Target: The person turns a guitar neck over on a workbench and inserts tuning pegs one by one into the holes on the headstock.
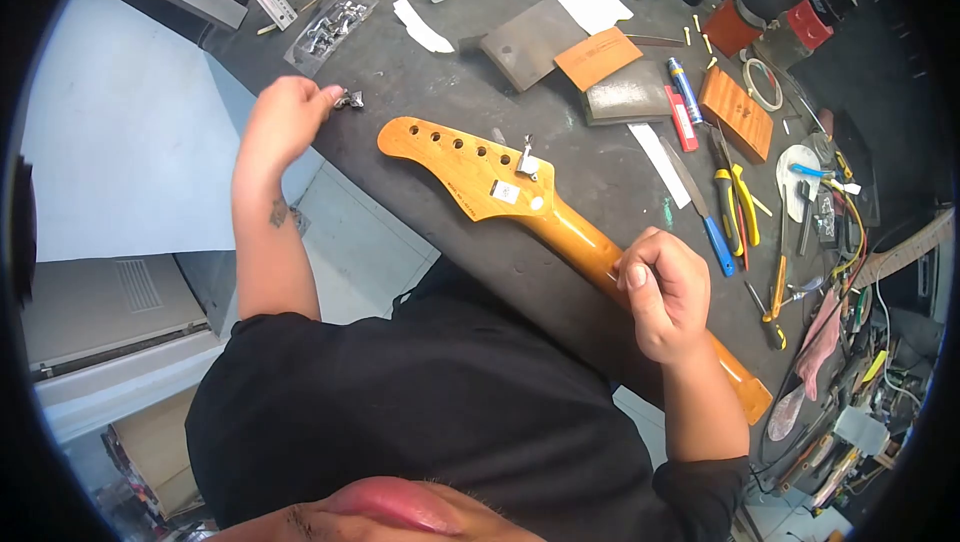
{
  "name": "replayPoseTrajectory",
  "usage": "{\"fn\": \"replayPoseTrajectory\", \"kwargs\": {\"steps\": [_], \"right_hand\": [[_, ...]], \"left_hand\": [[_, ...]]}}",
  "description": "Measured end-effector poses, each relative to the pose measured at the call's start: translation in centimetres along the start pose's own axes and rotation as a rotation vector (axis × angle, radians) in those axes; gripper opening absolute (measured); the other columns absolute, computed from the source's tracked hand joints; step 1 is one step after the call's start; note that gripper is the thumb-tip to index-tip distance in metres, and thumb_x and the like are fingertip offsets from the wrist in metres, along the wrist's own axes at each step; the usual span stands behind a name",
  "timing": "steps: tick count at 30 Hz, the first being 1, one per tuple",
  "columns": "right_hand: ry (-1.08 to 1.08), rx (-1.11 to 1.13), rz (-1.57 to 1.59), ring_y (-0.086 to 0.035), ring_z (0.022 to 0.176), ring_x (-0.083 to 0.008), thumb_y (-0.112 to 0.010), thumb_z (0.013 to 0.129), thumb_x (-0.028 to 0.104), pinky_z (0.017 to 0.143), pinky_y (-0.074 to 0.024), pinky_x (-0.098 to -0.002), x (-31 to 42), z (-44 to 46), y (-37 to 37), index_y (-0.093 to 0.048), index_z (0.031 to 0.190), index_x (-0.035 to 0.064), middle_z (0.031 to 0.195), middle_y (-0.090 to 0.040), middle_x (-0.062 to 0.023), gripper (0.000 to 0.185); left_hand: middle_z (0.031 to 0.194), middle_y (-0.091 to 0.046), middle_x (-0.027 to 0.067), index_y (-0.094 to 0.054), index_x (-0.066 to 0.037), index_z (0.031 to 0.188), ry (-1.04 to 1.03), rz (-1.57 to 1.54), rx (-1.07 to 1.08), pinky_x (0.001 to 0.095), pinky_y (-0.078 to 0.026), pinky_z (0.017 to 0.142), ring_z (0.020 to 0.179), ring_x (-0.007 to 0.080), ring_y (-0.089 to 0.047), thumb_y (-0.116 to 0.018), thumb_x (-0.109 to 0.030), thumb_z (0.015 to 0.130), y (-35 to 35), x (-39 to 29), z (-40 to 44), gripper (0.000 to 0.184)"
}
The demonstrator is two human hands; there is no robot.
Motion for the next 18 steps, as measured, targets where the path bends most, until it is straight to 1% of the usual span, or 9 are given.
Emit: {"fn": "replayPoseTrajectory", "kwargs": {"steps": [1, 4, 7, 10, 13, 16, 18], "right_hand": [[0.013, -0.01, 0.002, -0.059, 0.071, -0.0197, -0.058, 0.103, 0.013, 0.071, -0.0519, -0.0331, 0.1, 0.1, 0.1, -0.056, 0.086, 0.0022, 0.075, -0.06, -0.0075, 0.02], [-0.01, -0.008, -0.03, -0.058, 0.071, -0.0198, -0.059, 0.101, 0.01, 0.07, -0.0499, -0.0324, 0.0, 0.0, 0.1, -0.056, 0.086, 0.0014, 0.076, -0.06, -0.0079, 0.017], [0.0, -0.001, -0.079, -0.057, 0.07, -0.0198, -0.061, 0.1, 0.007, 0.068, -0.047, -0.0324, 0.0, -0.1, 0.2, -0.057, 0.087, 0.0013, 0.076, -0.06, -0.0081, 0.015], [0.049, 0.0, -0.127, -0.056, 0.068, -0.0204, -0.063, 0.098, 0.006, 0.066, -0.0449, -0.0333, 0.9, 0.1, 0.1, -0.057, 0.088, 0.0013, 0.077, -0.059, -0.0085, 0.013], [0.065, 0.011, -0.169, -0.055, 0.067, -0.0214, -0.063, 0.098, 0.006, 0.064, -0.0447, -0.0337, 0.9, 0.1, 0.2, -0.057, 0.088, 0.0016, 0.077, -0.059, -0.0085, 0.013], [0.063, 0.014, -0.182, -0.055, 0.066, -0.0219, -0.064, 0.098, 0.005, 0.063, -0.0442, -0.0338, 1.2, 0.2, 0.1, -0.057, 0.088, 0.0016, 0.077, -0.058, -0.0086, 0.012], [0.042, 0.013, -0.169, -0.055, 0.066, -0.0219, -0.064, 0.097, 0.004, 0.063, -0.0441, -0.0338, 1.2, 0.2, 0.0, -0.057, 0.088, 0.0018, 0.076, -0.058, -0.0085, 0.012]], "left_hand": [[0.082, -0.073, 0.0161, -0.074, 0.003, 0.096, 0.009, -0.041, -0.01, 0.045, -0.051, 0.068, 0.069, 0.0287, -0.067, -0.071, -0.031, 0.103, 0.6, 0.3, 0.6, 0.034], [0.094, -0.079, 0.0172, -0.078, 0.0, 0.103, -0.095, -0.134, -0.284, 0.0423, -0.055, 0.076, 0.08, 0.0325, -0.073, -0.073, -0.029, 0.101, 3.8, 0.4, 3.8, 0.029], [0.102, -0.08, 0.0192, -0.081, -0.008, 0.111, -0.096, -0.006, -0.324, 0.0479, -0.058, 0.09, 0.102, 0.0385, -0.076, -0.074, -0.028, 0.099, 3.7, 0.4, 7.2, 0.024], [0.108, -0.081, 0.0176, -0.081, -0.01, 0.115, -0.127, 0.07, -0.279, 0.0477, -0.059, 0.094, 0.107, 0.0372, -0.076, -0.075, -0.022, 0.097, 2.9, -0.3, 8.2, 0.022], [0.111, -0.08, 0.017, -0.08, -0.009, 0.115, -0.132, 0.046, -0.237, 0.0496, -0.059, 0.095, 0.108, 0.0378, -0.075, -0.074, -0.017, 0.098, 2.5, 0.0, 8.6, 0.021], [0.119, -0.077, 0.0188, -0.078, -0.006, 0.118, -0.152, 0.113, -0.294, 0.0498, -0.057, 0.099, 0.114, 0.0382, -0.073, -0.069, -0.016, 0.1, 2.1, -0.6, 8.2, 0.022], [0.123, -0.075, 0.0206, -0.075, -0.004, 0.119, -0.197, 0.138, -0.388, 0.0491, -0.056, 0.101, 0.117, 0.0391, -0.071, -0.066, -0.015, 0.102, 1.2, 0.2, 8.8, 0.023]]}}
Point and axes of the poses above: each hand's wrist, its own z-axis towards the middle knuckle, its own y-axis out of the back of the hand, x = y × z, the point moved 9 cm from there along z, towards the middle knuckle
